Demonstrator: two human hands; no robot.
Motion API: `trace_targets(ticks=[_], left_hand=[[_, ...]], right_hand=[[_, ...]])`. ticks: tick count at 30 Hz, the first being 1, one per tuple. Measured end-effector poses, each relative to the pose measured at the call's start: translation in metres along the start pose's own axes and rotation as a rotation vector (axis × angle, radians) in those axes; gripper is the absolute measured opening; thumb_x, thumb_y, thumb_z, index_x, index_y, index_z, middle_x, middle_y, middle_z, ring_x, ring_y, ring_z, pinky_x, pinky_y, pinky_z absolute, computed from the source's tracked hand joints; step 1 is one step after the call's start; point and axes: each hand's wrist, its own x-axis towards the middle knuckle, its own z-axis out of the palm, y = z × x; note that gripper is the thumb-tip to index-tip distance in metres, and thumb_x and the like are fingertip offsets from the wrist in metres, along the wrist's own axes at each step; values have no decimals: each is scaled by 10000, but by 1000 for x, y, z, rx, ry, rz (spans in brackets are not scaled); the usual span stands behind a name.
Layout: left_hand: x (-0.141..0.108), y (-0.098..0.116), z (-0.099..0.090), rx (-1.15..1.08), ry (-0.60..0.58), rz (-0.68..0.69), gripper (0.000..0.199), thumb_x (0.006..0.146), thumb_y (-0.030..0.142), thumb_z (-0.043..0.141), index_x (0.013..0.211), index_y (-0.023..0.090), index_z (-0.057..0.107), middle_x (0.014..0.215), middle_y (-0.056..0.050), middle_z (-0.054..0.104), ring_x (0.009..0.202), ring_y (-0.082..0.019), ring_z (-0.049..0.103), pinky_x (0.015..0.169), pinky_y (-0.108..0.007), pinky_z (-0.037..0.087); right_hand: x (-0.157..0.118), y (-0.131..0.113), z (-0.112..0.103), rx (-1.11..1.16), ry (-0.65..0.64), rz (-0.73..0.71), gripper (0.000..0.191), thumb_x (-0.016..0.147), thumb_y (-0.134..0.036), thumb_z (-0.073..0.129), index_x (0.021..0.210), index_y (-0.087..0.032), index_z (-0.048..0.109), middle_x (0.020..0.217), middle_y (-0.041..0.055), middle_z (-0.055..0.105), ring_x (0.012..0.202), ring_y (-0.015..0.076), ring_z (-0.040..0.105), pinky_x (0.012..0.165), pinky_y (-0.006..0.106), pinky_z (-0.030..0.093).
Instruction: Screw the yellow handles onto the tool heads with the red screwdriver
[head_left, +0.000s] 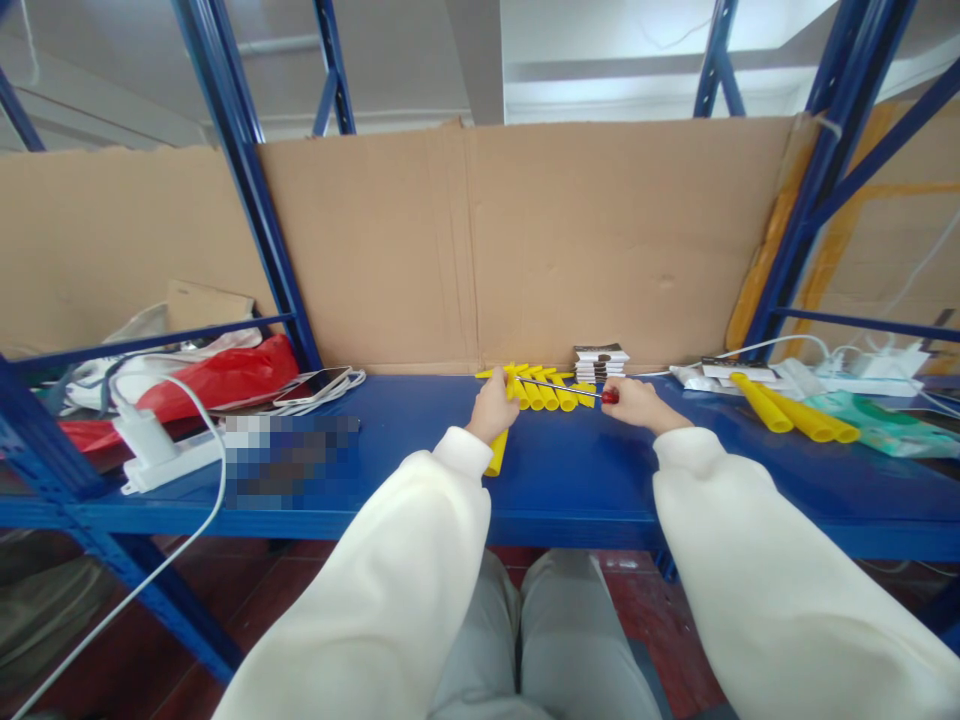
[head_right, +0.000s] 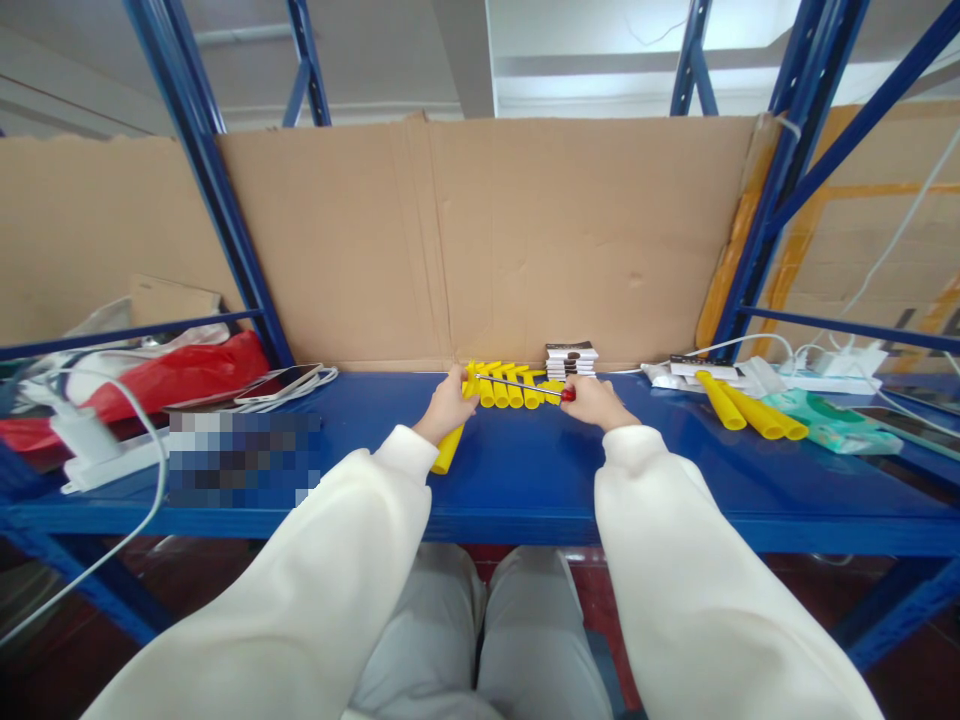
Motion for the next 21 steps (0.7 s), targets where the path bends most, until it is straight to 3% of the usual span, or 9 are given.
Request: trace_targets(ticks=[8, 16, 21], left_hand=[[-1, 1, -1, 3, -13, 12, 341, 862, 119, 668, 1168, 207, 548, 1244, -130, 718, 1029, -235, 756, 904, -312, 550], [0, -1, 0, 17, -5, 23, 346, 848, 122, 681, 1153, 222, 551, 1212, -108, 729, 993, -229, 761, 917, -323, 549], [0, -1, 1, 18, -4, 24, 345, 850, 123, 683, 1154, 226, 556, 1204, -105, 731, 990, -228, 760, 904, -319, 555]], right_hand=[[-2, -2, 0, 24, -51, 30, 84, 739, -202, 653, 765, -237, 581, 772, 36, 723, 702, 194, 629, 632, 269, 394], [-2, -4, -5, -26, 56, 39, 49, 754, -196, 616, 782, -228, 593, 823, 44, 738, 778, 223, 651, 739, 310, 397], [-2, -2, -3, -19, 14, 46, 58, 752, -197, 643, 774, -233, 603, 774, 57, 723, 720, 215, 636, 638, 280, 381]])
